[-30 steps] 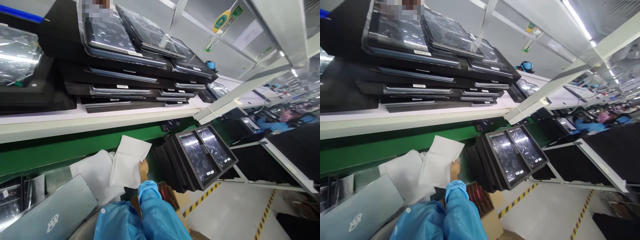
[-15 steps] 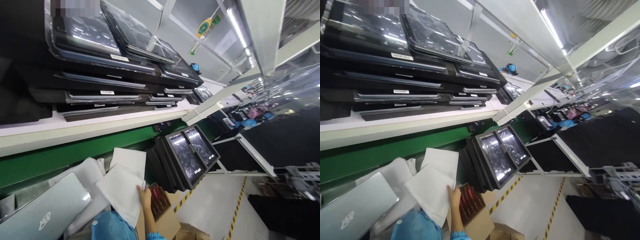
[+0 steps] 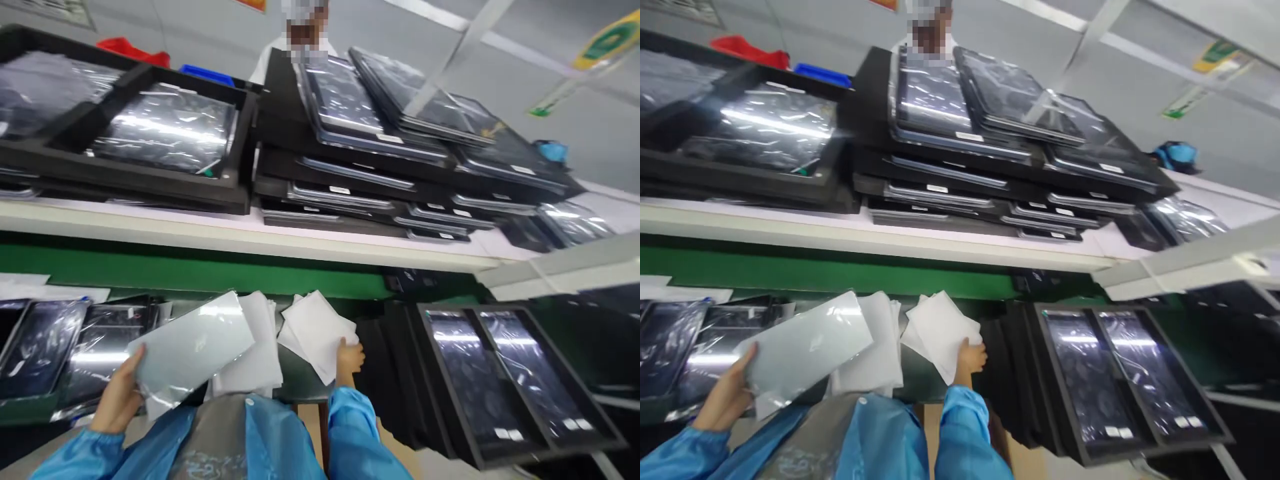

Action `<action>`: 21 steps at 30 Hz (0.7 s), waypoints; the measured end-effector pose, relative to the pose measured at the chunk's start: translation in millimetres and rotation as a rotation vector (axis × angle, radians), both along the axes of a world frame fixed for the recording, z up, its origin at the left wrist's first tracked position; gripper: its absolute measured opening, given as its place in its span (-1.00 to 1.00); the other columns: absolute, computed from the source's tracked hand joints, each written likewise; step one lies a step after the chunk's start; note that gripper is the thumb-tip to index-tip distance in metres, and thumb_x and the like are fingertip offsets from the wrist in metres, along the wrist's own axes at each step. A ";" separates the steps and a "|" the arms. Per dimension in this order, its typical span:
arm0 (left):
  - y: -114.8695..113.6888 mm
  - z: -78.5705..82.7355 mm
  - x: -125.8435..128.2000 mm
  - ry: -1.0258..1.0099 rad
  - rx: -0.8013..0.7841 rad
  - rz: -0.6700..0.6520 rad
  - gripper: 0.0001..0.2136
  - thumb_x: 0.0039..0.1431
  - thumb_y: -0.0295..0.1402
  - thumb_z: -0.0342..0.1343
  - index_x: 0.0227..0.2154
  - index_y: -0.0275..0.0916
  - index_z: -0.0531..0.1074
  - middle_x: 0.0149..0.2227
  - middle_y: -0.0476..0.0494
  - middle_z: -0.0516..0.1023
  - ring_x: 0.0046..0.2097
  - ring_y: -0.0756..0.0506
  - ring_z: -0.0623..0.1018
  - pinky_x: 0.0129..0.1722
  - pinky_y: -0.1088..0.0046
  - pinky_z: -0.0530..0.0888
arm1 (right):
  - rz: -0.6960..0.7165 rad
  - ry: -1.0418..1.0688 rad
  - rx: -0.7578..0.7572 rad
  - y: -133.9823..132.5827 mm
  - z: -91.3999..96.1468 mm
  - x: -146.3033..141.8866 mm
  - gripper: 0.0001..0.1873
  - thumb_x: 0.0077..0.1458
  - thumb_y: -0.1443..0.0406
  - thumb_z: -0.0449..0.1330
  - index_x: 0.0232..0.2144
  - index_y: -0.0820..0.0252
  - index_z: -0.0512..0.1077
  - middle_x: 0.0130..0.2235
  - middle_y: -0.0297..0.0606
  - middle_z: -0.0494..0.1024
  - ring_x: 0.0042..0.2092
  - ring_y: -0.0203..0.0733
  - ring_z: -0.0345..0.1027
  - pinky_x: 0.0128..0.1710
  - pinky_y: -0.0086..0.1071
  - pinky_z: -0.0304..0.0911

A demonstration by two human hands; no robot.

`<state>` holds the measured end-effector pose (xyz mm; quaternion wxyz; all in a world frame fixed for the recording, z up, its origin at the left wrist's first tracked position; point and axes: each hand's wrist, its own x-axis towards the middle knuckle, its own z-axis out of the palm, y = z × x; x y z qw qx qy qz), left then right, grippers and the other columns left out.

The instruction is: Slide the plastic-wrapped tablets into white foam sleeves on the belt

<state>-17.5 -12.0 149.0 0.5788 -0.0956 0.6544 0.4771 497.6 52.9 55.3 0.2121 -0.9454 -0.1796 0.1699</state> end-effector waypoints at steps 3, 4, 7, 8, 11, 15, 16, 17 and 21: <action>-6.0 -4.8 11.9 0.006 0.086 0.035 -0.83 0.17 -0.34 0.17 -0.22 -0.29 0.53 -0.35 -0.02 0.67 -0.16 -0.19 0.63 -0.20 0.39 0.58 | 0.071 -0.005 0.174 -8.4 6.6 -56.0 -0.17 0.09 -0.04 0.02 0.21 0.51 0.16 0.27 0.43 0.11 0.32 0.35 -0.05 0.19 0.16 0.01; -7.5 -3.0 18.6 0.021 0.108 0.046 -0.83 0.15 -0.35 0.19 -0.22 -0.29 0.53 -0.34 -0.04 0.67 -0.17 -0.18 0.64 -0.19 0.39 0.58 | 0.147 0.104 0.273 -13.7 8.8 -83.8 -0.19 0.09 -0.05 0.04 0.19 0.49 0.20 0.27 0.36 0.15 0.33 0.27 -0.02 0.22 0.08 0.02; -8.9 8.1 40.8 0.049 0.196 0.073 -0.78 0.09 -0.35 0.25 -0.19 -0.28 0.52 -0.32 -0.08 0.66 -0.17 -0.18 0.64 -0.13 0.36 0.57 | 0.395 0.746 0.443 -27.4 12.6 -176.6 -0.30 0.04 -0.08 0.15 0.08 0.28 0.35 0.20 0.10 0.35 0.25 0.10 0.19 0.20 -0.06 0.14; -8.2 12.3 47.7 0.045 0.229 0.083 -0.79 0.08 -0.35 0.26 -0.20 -0.28 0.52 -0.31 -0.09 0.66 -0.17 -0.17 0.64 -0.12 0.35 0.56 | 0.403 0.930 0.447 -29.3 13.9 -203.7 -0.31 -0.01 -0.06 0.24 0.08 0.19 0.35 0.18 0.00 0.40 0.21 0.06 0.25 0.14 -0.09 0.22; -4.3 20.9 61.7 0.002 0.307 0.128 -0.82 0.04 -0.37 0.29 -0.27 -0.28 0.51 -0.29 -0.14 0.66 -0.12 -0.18 0.62 -0.05 0.33 0.54 | 0.270 1.250 0.457 -22.5 20.8 -252.6 -0.30 -0.15 0.07 0.40 0.06 0.03 0.34 -0.01 -0.19 0.56 -0.02 -0.05 0.46 -0.13 -0.21 0.41; -11.9 14.2 59.9 -0.028 0.394 0.155 -0.67 -0.08 -0.27 0.38 -0.24 -0.28 0.52 -0.15 -0.25 0.65 0.00 -0.27 0.58 0.03 0.23 0.50 | 0.164 1.404 0.465 7.2 27.5 -260.0 -0.57 -0.20 0.18 0.41 -0.23 0.12 0.44 -0.26 -0.27 0.61 -0.24 -0.10 0.50 -0.32 -0.29 0.42; -18.4 8.7 57.2 -0.005 0.406 0.143 -0.61 -0.13 -0.23 0.41 -0.22 -0.28 0.52 -0.11 -0.27 0.64 0.04 -0.30 0.55 0.06 0.20 0.48 | 0.182 1.436 0.463 12.3 27.9 -259.6 -0.61 -0.22 0.21 0.42 -0.29 0.13 0.45 -0.27 -0.27 0.62 -0.23 -0.09 0.50 -0.30 -0.28 0.43; -26.6 2.1 54.2 0.027 0.409 0.126 -0.55 -0.17 -0.19 0.43 -0.20 -0.27 0.52 -0.08 -0.28 0.63 0.09 -0.32 0.52 0.09 0.18 0.45 | 0.204 1.468 0.462 14.7 28.1 -260.1 -0.64 -0.24 0.23 0.42 -0.32 0.13 0.46 -0.26 -0.28 0.62 -0.21 -0.08 0.50 -0.27 -0.27 0.44; -63.5 -22.9 40.6 0.041 0.390 0.055 -0.41 -0.34 -0.06 0.46 -0.17 -0.18 0.53 0.01 -0.29 0.58 0.21 -0.36 0.40 0.17 0.17 0.40 | 0.214 1.559 0.426 0.8 32.3 -273.8 -0.69 -0.27 0.25 0.40 -0.36 0.14 0.49 -0.26 -0.25 0.63 -0.20 -0.05 0.50 -0.20 -0.22 0.43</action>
